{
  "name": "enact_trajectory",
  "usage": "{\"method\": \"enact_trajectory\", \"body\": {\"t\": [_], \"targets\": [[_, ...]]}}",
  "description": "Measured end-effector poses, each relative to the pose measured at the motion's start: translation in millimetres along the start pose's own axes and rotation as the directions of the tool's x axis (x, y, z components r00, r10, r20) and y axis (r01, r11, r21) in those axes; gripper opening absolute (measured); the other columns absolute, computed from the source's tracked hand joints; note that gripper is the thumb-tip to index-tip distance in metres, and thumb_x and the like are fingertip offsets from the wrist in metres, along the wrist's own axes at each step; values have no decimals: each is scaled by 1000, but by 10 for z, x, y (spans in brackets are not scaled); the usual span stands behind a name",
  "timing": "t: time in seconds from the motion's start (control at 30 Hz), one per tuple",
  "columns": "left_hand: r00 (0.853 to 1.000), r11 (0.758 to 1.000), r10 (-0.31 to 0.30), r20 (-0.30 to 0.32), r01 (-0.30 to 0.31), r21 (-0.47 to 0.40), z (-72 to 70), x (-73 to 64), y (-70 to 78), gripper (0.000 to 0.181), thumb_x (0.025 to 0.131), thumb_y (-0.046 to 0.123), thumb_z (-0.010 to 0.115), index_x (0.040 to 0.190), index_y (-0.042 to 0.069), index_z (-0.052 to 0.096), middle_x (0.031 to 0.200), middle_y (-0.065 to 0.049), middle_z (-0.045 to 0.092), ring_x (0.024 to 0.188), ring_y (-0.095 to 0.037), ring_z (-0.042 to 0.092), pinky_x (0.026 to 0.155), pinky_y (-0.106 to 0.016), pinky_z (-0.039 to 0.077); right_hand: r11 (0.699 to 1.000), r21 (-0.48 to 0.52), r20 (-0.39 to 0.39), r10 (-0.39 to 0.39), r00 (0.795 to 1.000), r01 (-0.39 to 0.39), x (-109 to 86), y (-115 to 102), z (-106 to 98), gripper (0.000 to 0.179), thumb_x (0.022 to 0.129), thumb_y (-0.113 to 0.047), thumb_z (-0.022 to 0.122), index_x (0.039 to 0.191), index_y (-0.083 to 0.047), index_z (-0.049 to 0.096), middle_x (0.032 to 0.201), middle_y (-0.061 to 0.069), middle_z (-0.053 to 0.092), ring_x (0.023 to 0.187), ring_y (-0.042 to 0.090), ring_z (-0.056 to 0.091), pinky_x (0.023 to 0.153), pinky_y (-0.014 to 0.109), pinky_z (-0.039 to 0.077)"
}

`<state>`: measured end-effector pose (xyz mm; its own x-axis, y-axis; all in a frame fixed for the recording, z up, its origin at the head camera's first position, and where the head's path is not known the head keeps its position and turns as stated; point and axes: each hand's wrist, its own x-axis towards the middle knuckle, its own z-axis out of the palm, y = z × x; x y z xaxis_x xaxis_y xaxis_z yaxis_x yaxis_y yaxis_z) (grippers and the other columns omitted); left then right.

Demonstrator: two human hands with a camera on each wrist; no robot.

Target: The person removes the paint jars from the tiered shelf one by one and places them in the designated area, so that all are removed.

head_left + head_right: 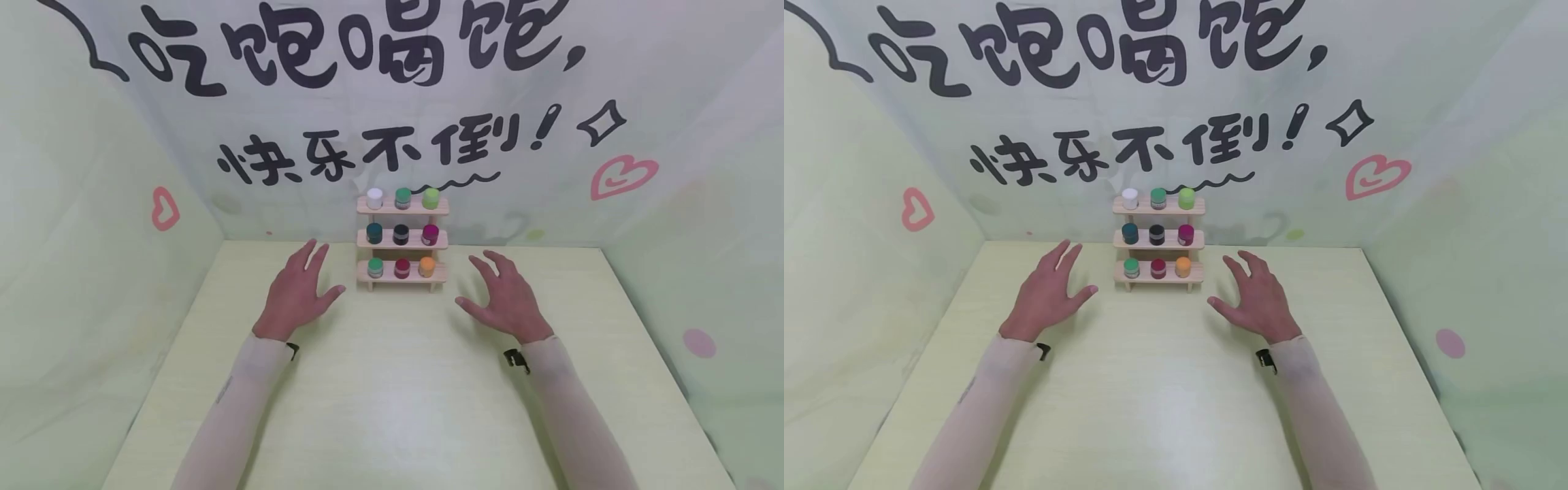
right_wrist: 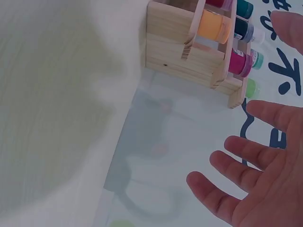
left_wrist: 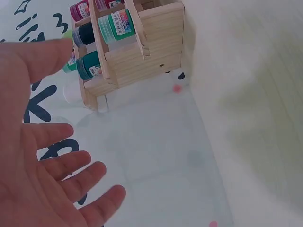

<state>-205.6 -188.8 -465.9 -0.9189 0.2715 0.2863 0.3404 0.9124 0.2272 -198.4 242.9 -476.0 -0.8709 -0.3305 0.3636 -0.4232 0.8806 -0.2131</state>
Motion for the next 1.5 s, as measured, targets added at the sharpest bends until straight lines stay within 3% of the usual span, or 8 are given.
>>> {"method": "enact_trajectory", "body": {"t": [0.13, 0.37, 0.63, 0.83, 0.97, 1.1, 1.33, 1.5], "targets": [[999, 999, 13, -47, -15, -41, 12, 55, -8, 80, 93, 51, 66, 156, 14, 35, 162, -16, 34, 141, -39, 43, 88, -57, 57, 998, 57, -42, -13, 999, 16, 61, -35, 25, 79, 83, -56, 73, 146, -14, 52, 145, 19, 51, 124, 38, 54, 77, 54, 58], [998, 994, -20, -59, 13, -109, -32, 149, 6, 73, 94, 46, 66, 154, 15, 38, 160, -13, 36, 142, -36, 42, 91, -56, 57, 990, 137, -65, -10, 998, 19, 112, -46, 145, 70, 88, -48, 71, 145, -13, 52, 139, 16, 52, 118, 34, 56, 77, 52, 58], [994, 981, -13, -107, -7, -194, -52, 325, 25, 67, 95, 41, 67, 151, 13, 43, 156, -12, 40, 142, -32, 42, 105, -54, 50, 962, 273, -27, 37, 999, -28, 135, -33, 249, 62, 92, -39, 70, 143, -9, 52, 138, 15, 53, 125, 33, 55, 100, 55, 50], [993, 962, -31, -111, -1, -275, -30, 401, 16, 63, 96, 38, 66, 149, 12, 45, 154, -12, 42, 140, -32, 43, 112, -54, 43, 919, 374, 53, 108, 993, -120, 147, -40, 310, 58, 96, -39, 67, 145, -11, 51, 139, 13, 53, 121, 33, 57, 94, 51, 53], [991, 945, -47, -122, 5, -326, -2, 475, 15, 60, 97, 38, 65, 148, 13, 45, 152, -10, 44, 139, -30, 45, 114, -51, 42, 882, 441, 96, 140, 985, -168, 156, -39, 359, 58, 98, -40, 64, 146, -9, 50, 140, 17, 53, 123, 36, 57, 92, 52, 55], [988, 921, -59, -140, 0, -390, 36, 560, 23, 59, 97, 36, 66, 147, 13, 47, 149, -10, 46, 131, -30, 50, 106, -48, 49, 850, 489, 118, 156, 981, -195, 166, -39, 412, 57, 99, -39, 64, 145, -8, 50, 140, 20, 52, 124, 36, 58, 92, 54, 56], [988, 856, -103, -116, 28, -516, 65, 681, 66, 57, 97, 34, 67, 146, 12, 47, 146, -11, 48, 128, -29, 52, 100, -47, 54, 799, 562, 129, 169, 977, -213, 185, -85, 480, 54, 98, -33, 66, 143, -8, 52, 138, 16, 54, 121, 36, 60, 91, 52, 58], [985, 820, -121, -126, 28, -572, 84, 794, 66, 56, 97, 31, 68, 145, 11, 49, 143, -10, 51, 127, -26, 53, 99, -50, 55, 780, 592, 130, 158, 979, -205, 213, -110, 562, 51, 98, -27, 67, 143, -8, 52, 139, 17, 53, 120, 39, 61, 90, 50, 59]]}}
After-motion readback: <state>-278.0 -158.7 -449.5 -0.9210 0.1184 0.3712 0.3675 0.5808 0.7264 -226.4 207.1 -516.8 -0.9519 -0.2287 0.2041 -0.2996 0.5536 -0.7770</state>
